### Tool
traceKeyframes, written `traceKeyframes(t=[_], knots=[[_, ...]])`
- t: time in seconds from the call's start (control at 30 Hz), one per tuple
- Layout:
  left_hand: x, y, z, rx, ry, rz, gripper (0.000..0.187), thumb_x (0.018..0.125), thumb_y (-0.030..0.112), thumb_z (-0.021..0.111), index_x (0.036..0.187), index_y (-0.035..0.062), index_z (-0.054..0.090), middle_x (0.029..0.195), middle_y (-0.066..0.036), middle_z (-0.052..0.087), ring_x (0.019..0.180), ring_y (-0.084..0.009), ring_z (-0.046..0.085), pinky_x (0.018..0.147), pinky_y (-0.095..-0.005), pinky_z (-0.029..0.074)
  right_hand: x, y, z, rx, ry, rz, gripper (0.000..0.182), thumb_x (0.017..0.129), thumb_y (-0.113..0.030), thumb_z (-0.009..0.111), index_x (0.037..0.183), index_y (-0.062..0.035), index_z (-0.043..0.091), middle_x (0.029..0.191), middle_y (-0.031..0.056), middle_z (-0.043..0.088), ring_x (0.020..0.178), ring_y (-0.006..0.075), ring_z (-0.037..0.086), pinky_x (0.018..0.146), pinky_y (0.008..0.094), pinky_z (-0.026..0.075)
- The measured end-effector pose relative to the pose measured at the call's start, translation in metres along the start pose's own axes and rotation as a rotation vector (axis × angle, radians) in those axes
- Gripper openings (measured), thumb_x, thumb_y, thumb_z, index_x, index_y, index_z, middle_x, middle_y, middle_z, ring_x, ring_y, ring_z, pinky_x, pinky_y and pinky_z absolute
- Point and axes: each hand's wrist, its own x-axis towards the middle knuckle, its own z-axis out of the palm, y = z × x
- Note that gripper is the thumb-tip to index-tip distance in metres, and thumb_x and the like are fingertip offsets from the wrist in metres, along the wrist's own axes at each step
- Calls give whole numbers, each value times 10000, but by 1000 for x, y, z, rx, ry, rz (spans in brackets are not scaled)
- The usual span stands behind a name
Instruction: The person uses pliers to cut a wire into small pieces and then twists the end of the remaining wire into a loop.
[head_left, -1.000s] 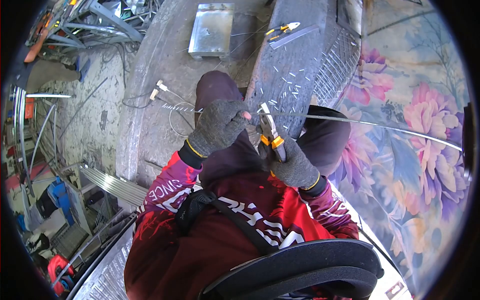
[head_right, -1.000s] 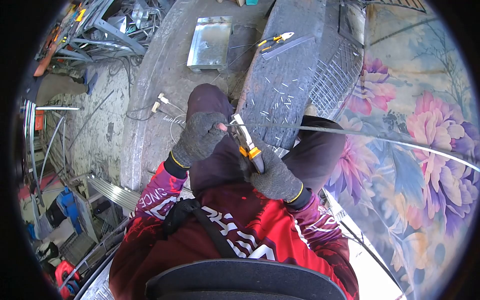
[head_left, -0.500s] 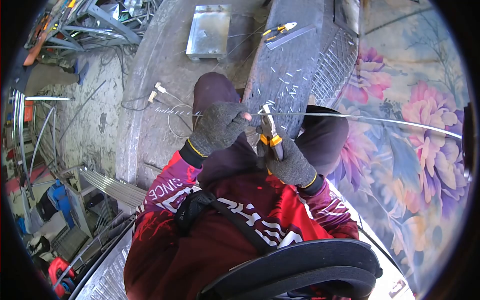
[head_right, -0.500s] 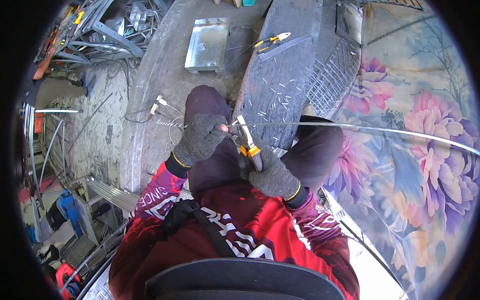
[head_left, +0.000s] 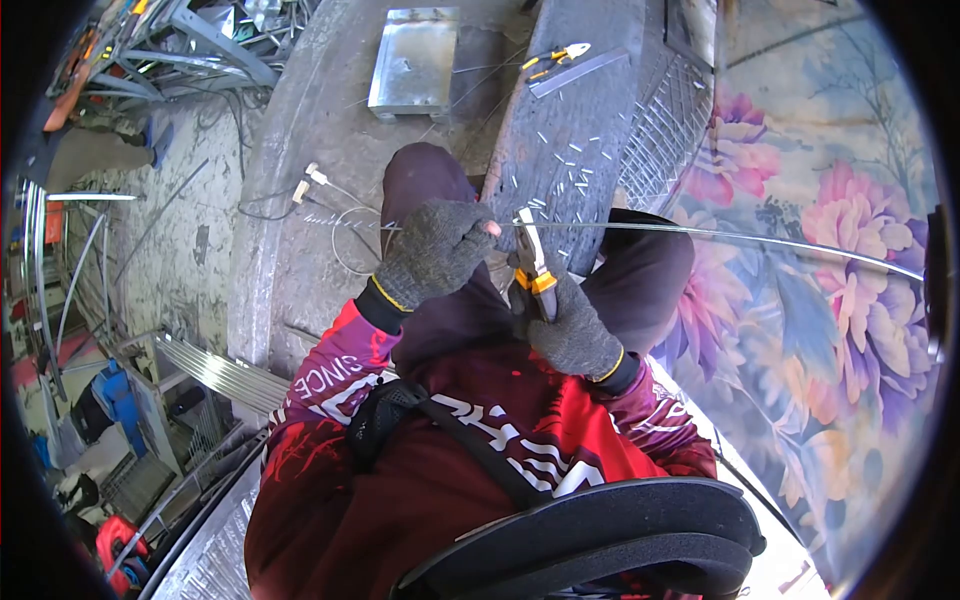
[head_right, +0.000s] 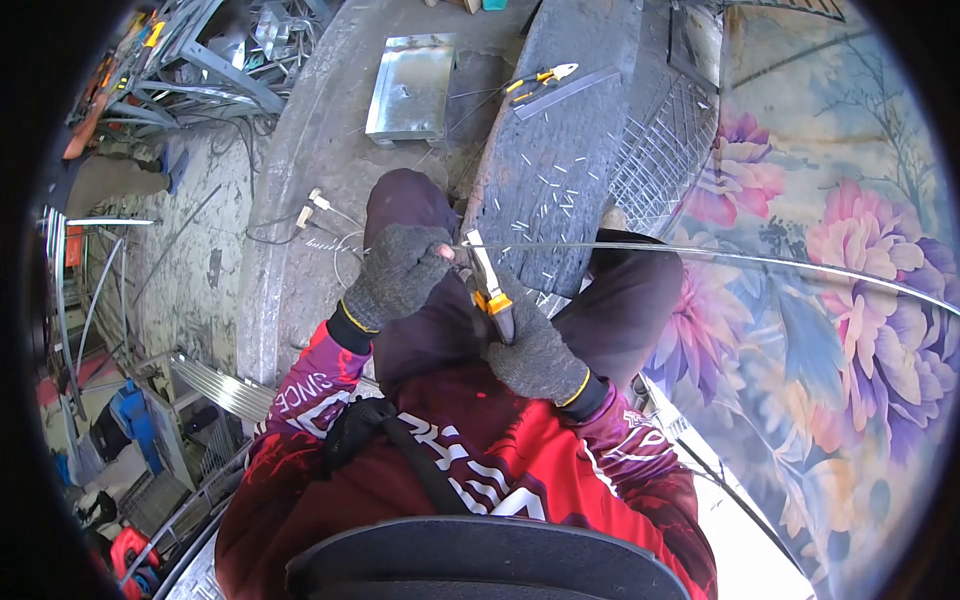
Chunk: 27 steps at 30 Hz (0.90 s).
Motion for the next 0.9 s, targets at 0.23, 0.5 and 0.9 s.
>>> traceKeyframes(t=[0.23,0.5,0.9], knots=[[2,-6,3,-216,-53,-257,192,921,190,645,950,1,670,889,-187,687,812,-398,641,691,-472,494,9,26,2,-475,241,-188,747,777,86,534,1490,-66,371,1136,70,568,1032,160,582,859,319,502],[-1,-8,-4,-266,-87,-214,147,886,141,663,940,6,685,888,-169,686,783,-383,650,679,-458,500,7,-25,-11,326,-133,100,520,907,48,530,1405,-67,436,1027,41,601,918,140,605,788,286,516],[-2,-8,-3,-301,-83,-282,193,880,200,680,930,15,695,857,-181,700,799,-395,662,658,-470,495,8,-20,-15,28,-145,34,567,906,39,516,1445,-100,405,1011,10,572,855,119,580,743,269,494]])
